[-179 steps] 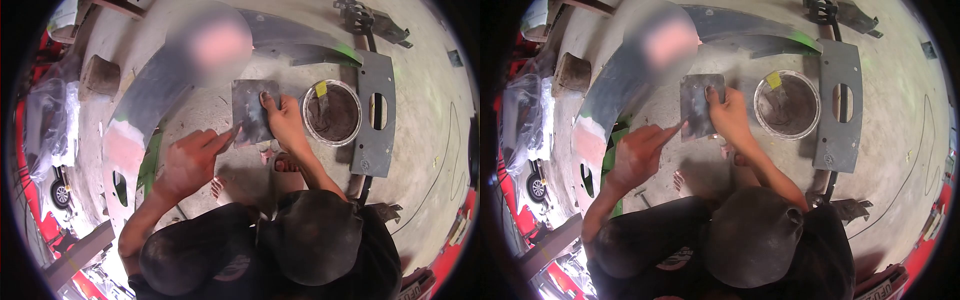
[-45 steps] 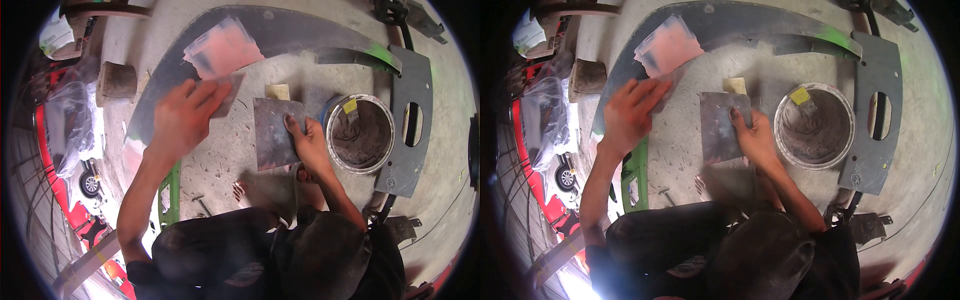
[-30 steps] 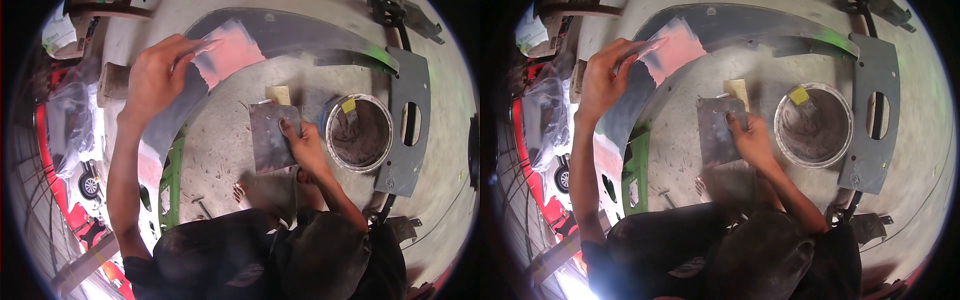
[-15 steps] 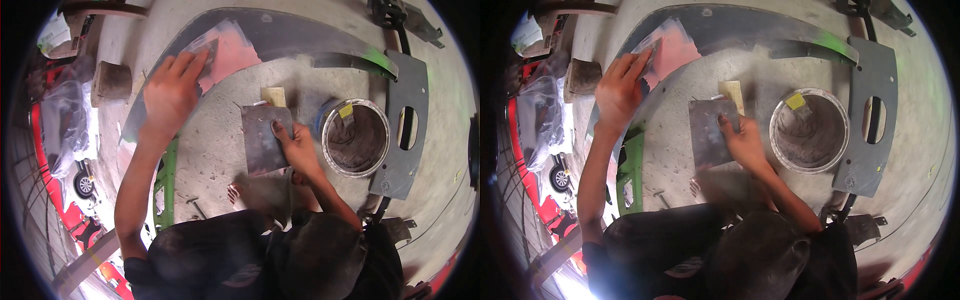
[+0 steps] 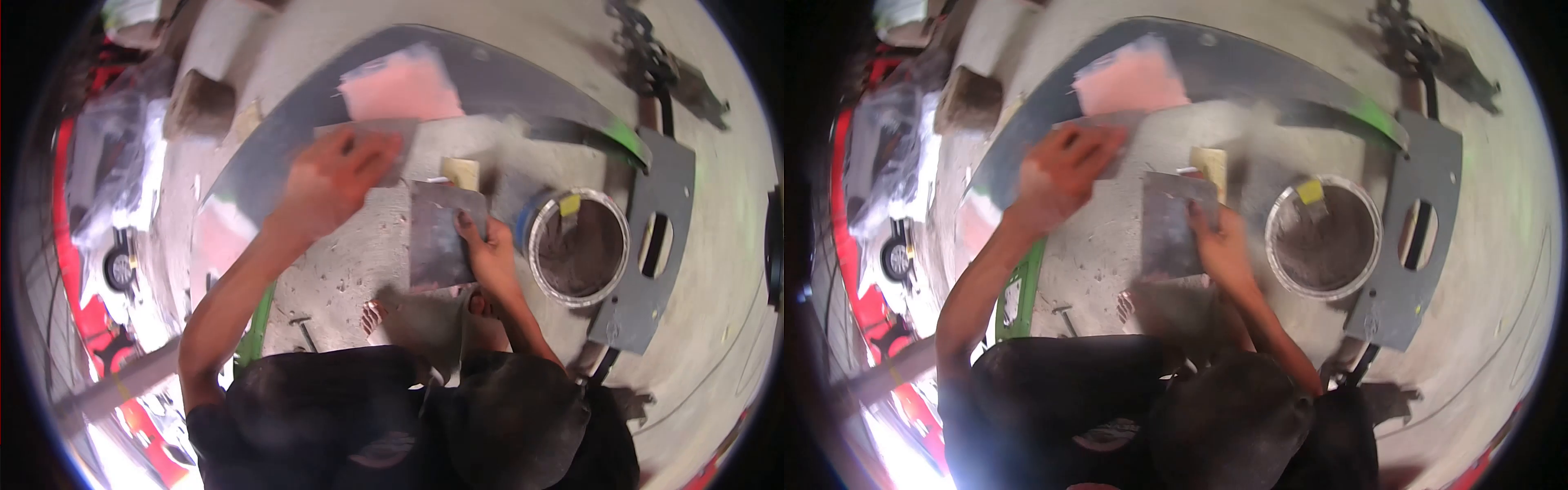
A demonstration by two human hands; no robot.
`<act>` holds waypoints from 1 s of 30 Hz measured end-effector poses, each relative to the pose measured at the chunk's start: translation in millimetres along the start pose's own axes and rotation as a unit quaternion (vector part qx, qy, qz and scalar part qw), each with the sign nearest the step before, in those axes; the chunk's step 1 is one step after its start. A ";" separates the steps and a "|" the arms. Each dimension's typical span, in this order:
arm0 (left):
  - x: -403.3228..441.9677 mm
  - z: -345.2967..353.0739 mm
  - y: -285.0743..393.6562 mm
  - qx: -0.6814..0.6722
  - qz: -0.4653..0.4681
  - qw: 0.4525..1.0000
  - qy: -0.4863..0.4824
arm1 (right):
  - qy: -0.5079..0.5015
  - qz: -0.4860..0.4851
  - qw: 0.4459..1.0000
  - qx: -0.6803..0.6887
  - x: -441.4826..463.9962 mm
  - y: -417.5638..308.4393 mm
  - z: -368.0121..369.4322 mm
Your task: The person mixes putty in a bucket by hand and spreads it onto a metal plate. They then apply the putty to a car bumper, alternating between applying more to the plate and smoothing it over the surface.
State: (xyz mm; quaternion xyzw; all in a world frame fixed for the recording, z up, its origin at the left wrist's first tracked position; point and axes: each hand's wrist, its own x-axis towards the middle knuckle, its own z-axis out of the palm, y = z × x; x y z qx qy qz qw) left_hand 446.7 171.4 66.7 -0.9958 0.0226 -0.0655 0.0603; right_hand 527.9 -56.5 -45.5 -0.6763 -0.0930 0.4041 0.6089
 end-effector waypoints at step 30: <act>-100.3 -36.4 84.7 -0.546 -0.418 0.654 0.315 | 0.088 -0.108 0.968 0.209 -18.8 -60.0 24.7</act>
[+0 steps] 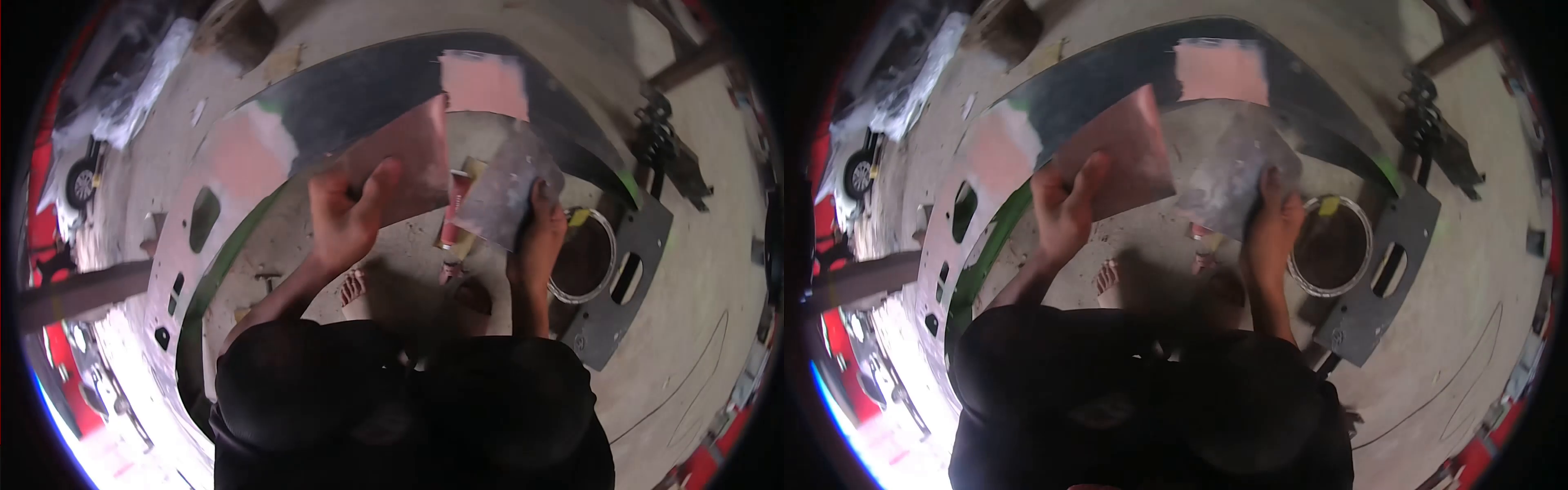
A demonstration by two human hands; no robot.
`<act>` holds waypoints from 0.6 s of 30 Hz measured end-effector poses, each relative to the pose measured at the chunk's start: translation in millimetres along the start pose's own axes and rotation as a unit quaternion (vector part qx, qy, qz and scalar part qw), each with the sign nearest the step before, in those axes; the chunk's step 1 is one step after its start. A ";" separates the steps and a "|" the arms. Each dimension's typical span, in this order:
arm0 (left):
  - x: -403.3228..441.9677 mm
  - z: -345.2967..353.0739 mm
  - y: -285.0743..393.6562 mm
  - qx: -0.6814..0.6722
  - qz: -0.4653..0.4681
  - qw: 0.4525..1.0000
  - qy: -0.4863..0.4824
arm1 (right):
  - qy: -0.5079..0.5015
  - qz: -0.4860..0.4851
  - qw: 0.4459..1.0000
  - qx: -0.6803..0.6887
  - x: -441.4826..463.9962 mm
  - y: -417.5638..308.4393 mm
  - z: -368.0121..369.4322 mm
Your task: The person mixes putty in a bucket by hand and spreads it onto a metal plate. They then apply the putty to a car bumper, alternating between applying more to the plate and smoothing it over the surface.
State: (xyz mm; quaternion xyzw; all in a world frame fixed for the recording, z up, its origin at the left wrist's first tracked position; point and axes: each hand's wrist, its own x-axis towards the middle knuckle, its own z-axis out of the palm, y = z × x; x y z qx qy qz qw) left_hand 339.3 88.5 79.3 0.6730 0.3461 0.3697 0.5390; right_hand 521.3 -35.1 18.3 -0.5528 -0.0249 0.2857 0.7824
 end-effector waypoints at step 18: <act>-29.8 26.5 9.5 0.274 0.299 0.895 -0.185 | -0.064 0.053 0.994 0.074 -12.0 -22.0 1.5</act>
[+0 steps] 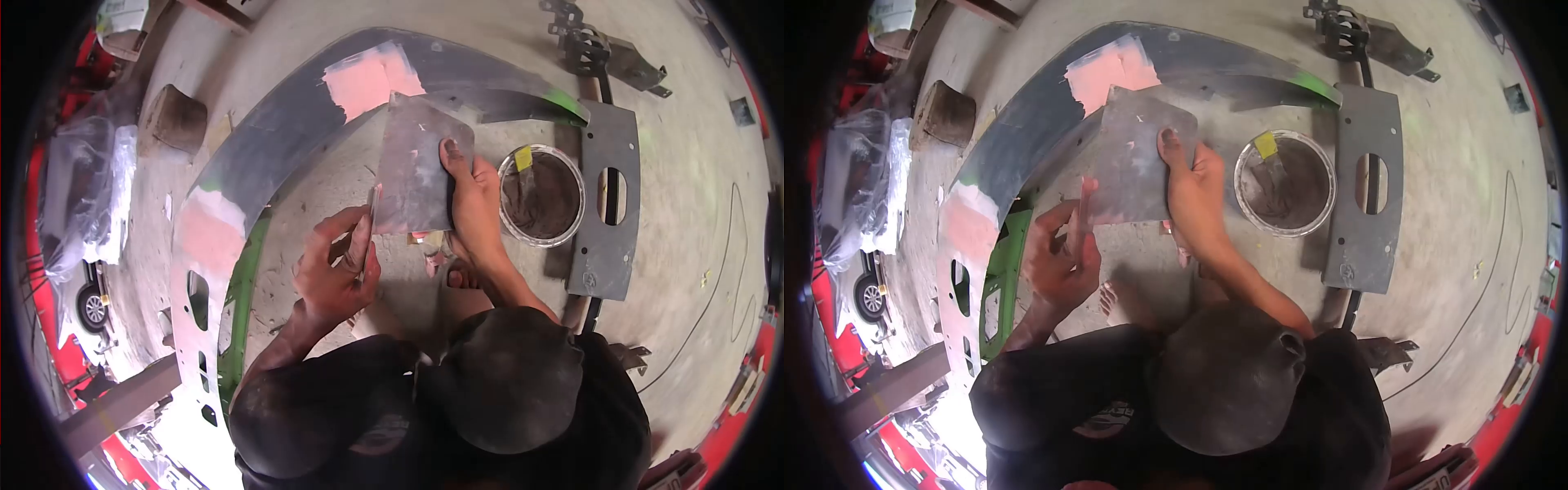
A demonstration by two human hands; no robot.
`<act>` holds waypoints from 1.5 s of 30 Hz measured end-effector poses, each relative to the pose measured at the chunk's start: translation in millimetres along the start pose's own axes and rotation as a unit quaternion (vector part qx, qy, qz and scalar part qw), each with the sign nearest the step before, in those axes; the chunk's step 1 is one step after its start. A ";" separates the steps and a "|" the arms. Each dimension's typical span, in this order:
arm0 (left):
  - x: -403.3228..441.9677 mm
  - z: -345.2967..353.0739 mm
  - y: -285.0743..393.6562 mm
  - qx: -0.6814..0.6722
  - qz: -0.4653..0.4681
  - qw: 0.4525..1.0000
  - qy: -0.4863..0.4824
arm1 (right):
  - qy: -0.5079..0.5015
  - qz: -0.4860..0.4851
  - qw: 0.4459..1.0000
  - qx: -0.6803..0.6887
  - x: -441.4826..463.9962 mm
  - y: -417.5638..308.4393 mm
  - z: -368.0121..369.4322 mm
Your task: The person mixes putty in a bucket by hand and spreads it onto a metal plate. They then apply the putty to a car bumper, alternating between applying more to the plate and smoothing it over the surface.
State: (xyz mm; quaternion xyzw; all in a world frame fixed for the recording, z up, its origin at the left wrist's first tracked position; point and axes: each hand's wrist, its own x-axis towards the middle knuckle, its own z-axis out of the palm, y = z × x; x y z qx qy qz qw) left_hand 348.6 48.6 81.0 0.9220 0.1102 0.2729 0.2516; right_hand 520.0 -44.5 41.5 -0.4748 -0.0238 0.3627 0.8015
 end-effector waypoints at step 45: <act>192.9 -53.2 -89.2 -0.008 -0.018 0.973 -0.229 | 0.027 0.055 0.951 -0.302 31.6 88.7 -73.2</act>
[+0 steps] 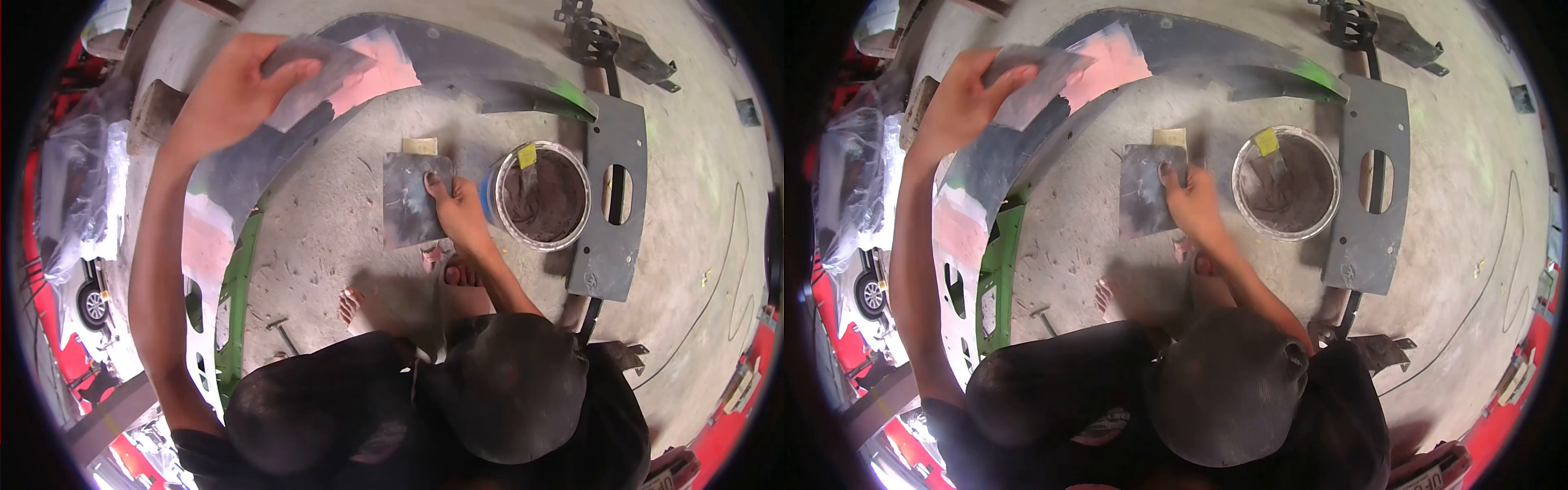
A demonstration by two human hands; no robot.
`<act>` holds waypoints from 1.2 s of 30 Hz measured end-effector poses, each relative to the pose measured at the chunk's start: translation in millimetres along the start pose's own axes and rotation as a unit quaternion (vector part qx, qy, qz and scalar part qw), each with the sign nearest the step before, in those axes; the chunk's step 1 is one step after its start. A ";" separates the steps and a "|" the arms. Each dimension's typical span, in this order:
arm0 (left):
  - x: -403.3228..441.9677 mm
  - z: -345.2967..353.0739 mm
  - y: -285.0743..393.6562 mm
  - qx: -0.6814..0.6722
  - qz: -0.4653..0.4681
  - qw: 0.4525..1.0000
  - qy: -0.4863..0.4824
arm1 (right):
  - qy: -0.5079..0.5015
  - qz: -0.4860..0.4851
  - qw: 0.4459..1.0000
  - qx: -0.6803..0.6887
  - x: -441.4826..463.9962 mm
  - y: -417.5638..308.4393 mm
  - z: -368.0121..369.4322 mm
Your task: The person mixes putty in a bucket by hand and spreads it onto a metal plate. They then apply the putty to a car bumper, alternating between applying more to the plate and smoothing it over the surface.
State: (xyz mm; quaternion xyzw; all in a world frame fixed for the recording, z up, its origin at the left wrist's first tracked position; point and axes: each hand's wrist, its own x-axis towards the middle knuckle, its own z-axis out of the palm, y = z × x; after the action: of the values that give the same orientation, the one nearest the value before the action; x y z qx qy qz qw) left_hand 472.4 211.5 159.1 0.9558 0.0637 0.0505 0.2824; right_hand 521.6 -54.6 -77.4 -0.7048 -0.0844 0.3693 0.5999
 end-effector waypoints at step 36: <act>42.0 76.2 -10.1 0.289 0.067 0.955 -0.013 | -0.073 0.056 0.987 0.128 1.5 -26.4 -7.2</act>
State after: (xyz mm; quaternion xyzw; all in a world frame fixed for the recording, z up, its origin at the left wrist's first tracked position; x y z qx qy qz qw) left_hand 523.1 185.6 92.5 0.9993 0.0081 0.0364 -0.0090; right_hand 535.7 -52.3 -54.0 -0.5968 -0.0405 0.4608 0.6556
